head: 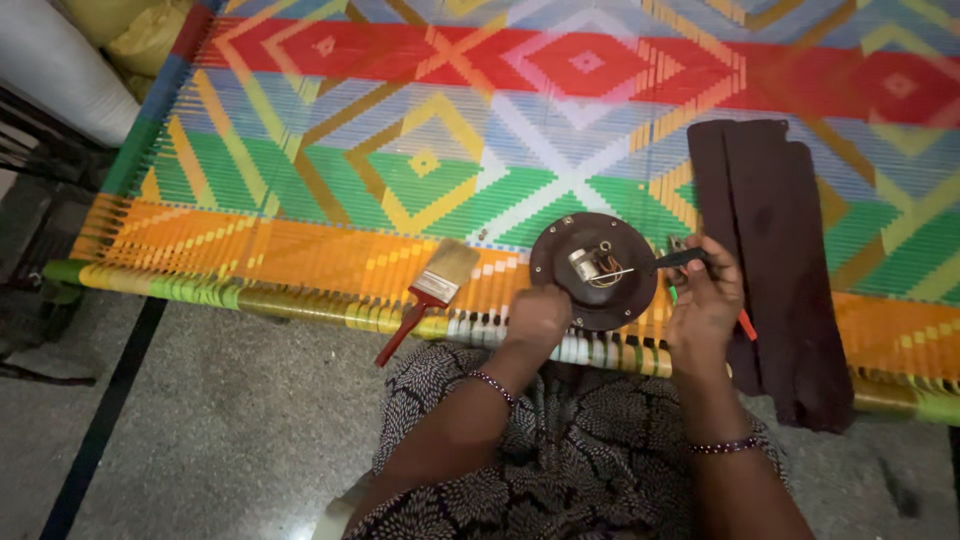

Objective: The person uses a screwdriver to loosen and remove screws from a circular metal electrical fixture base. They repeatedly insert the screwdriver, turn it, and remove the screws, placing them on the mat. The person also uses pliers to adjust a small metal component on the fixture.

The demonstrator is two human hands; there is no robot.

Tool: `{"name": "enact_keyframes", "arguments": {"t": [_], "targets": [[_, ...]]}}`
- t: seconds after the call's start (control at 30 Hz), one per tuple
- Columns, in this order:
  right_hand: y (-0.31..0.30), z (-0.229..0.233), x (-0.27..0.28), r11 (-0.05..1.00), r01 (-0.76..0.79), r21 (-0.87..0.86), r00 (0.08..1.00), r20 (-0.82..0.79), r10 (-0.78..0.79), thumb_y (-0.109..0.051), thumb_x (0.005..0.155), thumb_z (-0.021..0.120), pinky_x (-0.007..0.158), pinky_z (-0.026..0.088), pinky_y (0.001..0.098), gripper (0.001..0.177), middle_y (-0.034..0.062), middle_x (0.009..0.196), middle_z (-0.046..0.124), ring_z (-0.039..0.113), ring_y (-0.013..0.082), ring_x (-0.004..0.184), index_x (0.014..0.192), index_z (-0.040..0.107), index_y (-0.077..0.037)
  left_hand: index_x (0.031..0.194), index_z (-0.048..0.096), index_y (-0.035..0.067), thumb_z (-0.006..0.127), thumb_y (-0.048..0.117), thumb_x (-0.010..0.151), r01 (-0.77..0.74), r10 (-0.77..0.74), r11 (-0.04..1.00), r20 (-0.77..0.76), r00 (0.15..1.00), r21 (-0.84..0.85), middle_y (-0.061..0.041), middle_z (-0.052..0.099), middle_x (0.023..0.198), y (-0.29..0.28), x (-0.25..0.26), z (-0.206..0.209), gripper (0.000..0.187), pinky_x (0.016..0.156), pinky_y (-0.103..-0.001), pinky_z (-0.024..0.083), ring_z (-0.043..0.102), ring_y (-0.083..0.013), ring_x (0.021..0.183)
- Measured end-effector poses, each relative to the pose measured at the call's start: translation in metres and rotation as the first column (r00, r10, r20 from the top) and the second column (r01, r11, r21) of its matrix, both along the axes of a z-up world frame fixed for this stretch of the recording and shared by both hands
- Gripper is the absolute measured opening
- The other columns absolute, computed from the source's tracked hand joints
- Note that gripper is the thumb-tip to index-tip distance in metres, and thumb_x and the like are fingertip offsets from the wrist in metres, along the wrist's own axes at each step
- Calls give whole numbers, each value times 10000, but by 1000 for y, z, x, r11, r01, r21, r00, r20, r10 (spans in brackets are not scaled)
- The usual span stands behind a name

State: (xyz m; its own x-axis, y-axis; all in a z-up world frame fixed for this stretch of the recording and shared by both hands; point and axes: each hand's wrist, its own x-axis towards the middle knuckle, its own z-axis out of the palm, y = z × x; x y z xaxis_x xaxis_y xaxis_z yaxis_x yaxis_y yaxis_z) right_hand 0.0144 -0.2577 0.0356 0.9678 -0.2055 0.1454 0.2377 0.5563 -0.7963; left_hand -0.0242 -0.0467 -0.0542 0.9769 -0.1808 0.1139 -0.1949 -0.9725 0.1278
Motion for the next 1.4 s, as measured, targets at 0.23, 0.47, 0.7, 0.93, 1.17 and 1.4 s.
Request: {"name": "enact_keyframes", "arguments": {"t": [0.23,0.47,0.7,0.93,1.17,1.4], "targets": [[-3,-7,3,1000,8,25,1000,-21,-8,46,1030,596,865,587,284,241,79,1250,685,680,137,1039,1242,666,-47,944,689,96,615,128,862,80,-82,996,42,996,41,-111,662,946,1,-8,30,115,734,-449,538,688,-298,850],[-2,-5,4,998,-14,54,997,-69,18,36,1041,584,884,596,287,229,76,1250,691,683,137,1033,1230,664,-64,960,669,91,620,102,842,105,-106,994,35,994,39,-124,638,980,-8,-16,39,128,769,-433,526,655,-297,910],[0,4,3,999,-12,53,993,-119,18,32,1024,581,888,595,292,239,65,1244,691,685,146,1091,1219,664,-76,954,673,76,634,83,808,77,-77,997,9,997,-18,-139,641,986,-4,-19,31,151,809,-437,537,652,-318,956],[0,1,4,1000,0,27,992,-127,3,49,1010,585,873,607,294,244,79,1232,694,689,157,1088,1211,673,-58,968,667,54,619,70,841,47,-46,999,-23,999,26,-152,652,977,-4,-13,19,136,783,-439,543,664,-319,917],[0,-1,7,1000,-7,20,994,-113,9,45,1022,586,877,614,299,230,98,1235,695,691,169,1090,1210,670,-56,959,673,60,623,79,833,61,-61,997,-5,998,54,-146,676,958,0,-4,15,136,764,-437,548,679,-307,902],[0,-3,6,1000,-11,10,994,-108,12,48,1016,578,865,608,289,235,95,1244,693,690,171,1130,1208,667,-55,927,742,84,621,122,886,23,-18,998,-84,996,63,-133,723,944,-1,4,32,133,755,-439,562,708,-295,889]]}}
